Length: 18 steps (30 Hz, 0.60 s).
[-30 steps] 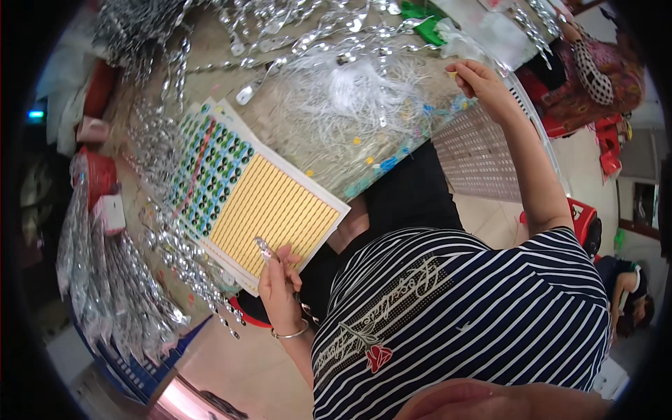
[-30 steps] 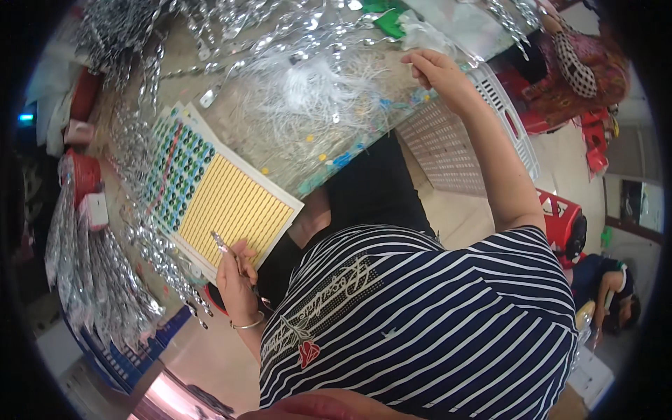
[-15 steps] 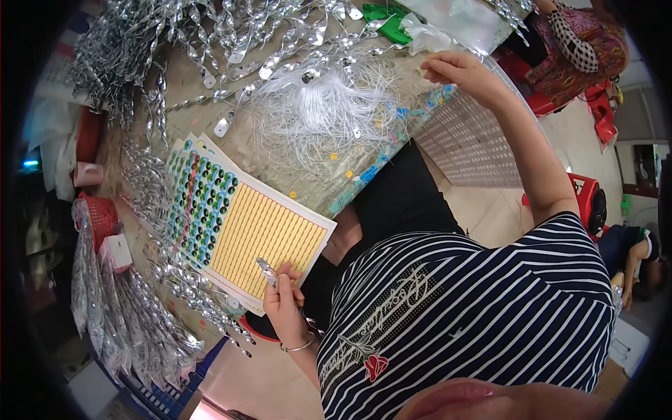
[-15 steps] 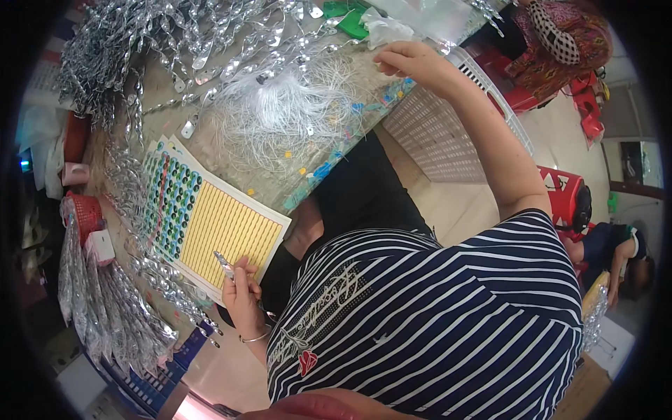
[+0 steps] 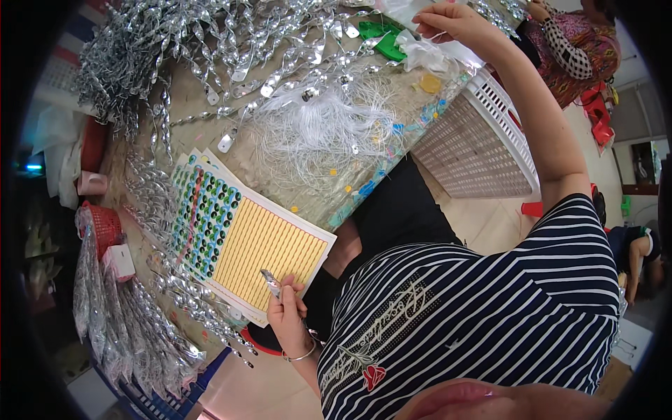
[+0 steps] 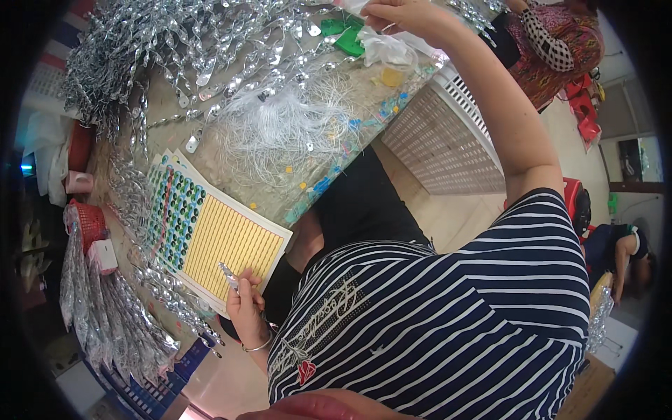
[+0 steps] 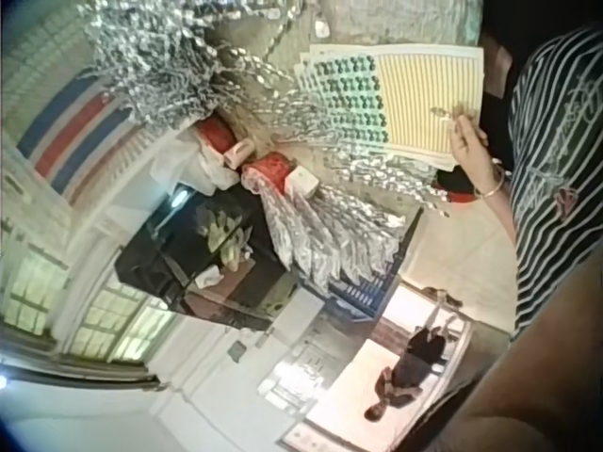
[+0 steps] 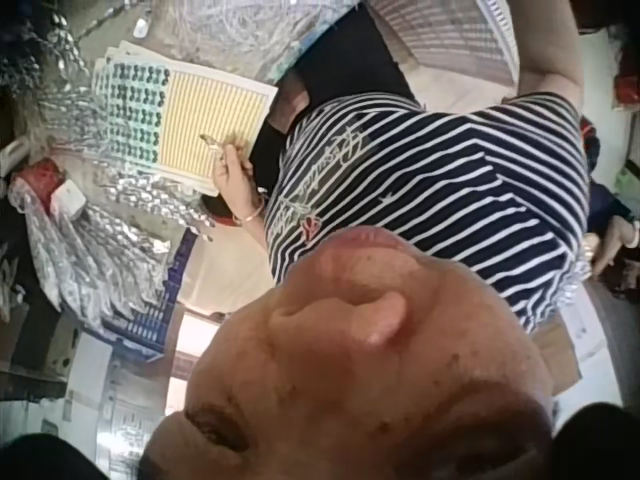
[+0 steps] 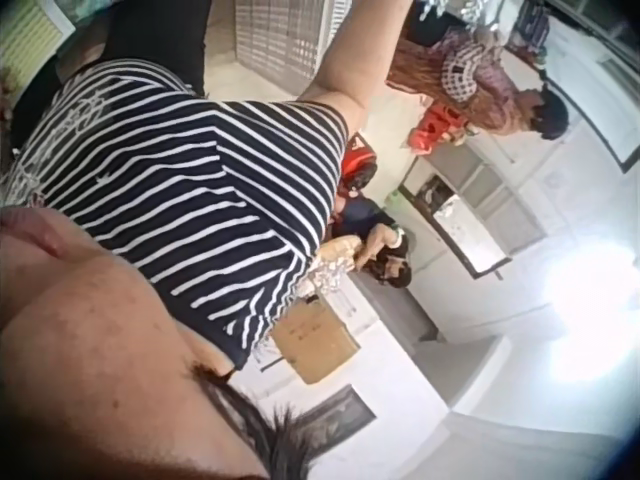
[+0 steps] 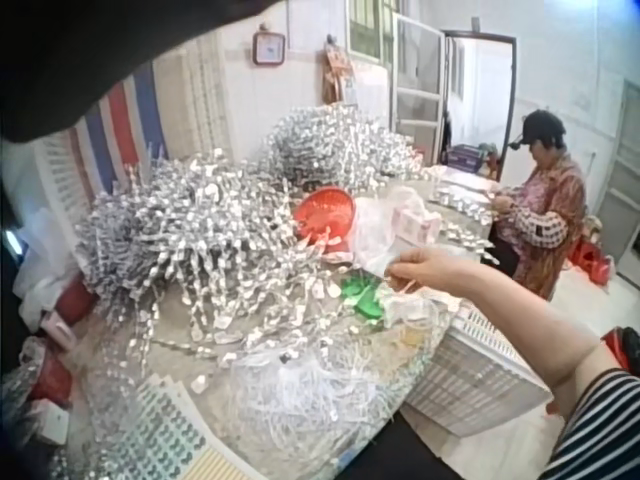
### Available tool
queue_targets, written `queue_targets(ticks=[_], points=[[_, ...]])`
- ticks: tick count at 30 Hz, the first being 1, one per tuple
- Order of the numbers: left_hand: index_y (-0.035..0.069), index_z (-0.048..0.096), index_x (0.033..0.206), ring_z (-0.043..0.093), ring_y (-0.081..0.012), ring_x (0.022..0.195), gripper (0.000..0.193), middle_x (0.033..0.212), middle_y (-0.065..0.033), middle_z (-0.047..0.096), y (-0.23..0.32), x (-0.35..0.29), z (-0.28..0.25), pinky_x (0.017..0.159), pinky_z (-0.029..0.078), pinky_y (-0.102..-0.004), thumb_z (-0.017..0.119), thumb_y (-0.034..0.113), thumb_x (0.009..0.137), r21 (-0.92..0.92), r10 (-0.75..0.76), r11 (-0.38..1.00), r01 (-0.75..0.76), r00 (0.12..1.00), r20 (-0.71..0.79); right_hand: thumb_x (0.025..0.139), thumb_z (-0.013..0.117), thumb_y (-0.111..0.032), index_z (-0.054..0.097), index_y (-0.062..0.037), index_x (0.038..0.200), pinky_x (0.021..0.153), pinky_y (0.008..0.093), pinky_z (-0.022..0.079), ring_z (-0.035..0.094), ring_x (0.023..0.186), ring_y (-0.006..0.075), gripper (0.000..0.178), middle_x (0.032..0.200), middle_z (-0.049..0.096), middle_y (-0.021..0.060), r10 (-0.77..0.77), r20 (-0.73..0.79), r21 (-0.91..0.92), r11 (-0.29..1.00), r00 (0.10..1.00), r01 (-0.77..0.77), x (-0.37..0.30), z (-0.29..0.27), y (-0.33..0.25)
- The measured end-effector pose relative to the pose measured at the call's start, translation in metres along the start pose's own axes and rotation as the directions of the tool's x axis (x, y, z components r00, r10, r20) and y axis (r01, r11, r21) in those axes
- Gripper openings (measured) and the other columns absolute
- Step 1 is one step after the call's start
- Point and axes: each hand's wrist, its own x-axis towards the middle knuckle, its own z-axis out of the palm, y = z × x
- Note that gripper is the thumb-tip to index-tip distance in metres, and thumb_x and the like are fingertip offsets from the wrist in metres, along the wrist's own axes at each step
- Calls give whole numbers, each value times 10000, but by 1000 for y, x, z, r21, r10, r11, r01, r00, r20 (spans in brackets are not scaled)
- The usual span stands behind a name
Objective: Apply stickers to decorative items and organize them for packaging.
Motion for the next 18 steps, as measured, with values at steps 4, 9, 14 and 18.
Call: queue_targets(ticks=[4, 9, 14, 18], points=[[-31, 593, 1100, 404, -32, 487, 282, 826, -65, 618, -4, 0, -3, 428, 298, -160, 527, 198, 949, 14, -17, 1000, 17, 1000, 5, 919, 545, -311, 661, -22, 1027, 739, 260, 494, 603, 820, 132, 329, 898, 665, 55, -57, -58, -74, 996, 997, 52, 18, -18, 8], [-30, 595, 1092, 410, -32, 489, 291, 823, -64, 617, -4, 1, -3, 428, 301, -160, 525, 214, 951, 21, -29, 999, 29, 1000, -5, 890, 567, -337, 666, -23, 1019, 741, 275, 489, 603, 817, 136, 355, 900, 671, 60, -27, -107, -154, 988, 994, 10, 33, -26, 6], [-26, 592, 1090, 422, -32, 506, 335, 832, -64, 617, -2, -1, 1, 438, 304, -158, 494, 272, 970, -43, -49, 998, 49, 999, -2, 859, 586, -352, 667, -31, 1036, 777, 307, 486, 615, 837, 178, 376, 922, 678, 91, -56, -29, -262, 964, 998, 46, 44, -23, 22], [-26, 584, 1097, 431, -34, 532, 400, 841, -64, 617, 0, -3, 1, 456, 313, -162, 450, 333, 984, -43, -77, 996, 76, 997, -13, 837, 592, -361, 663, -37, 1056, 846, 361, 473, 613, 947, 259, 397, 1016, 664, 147, -468, 144, -335, 806, 872, 488, 49, -2, 39]])
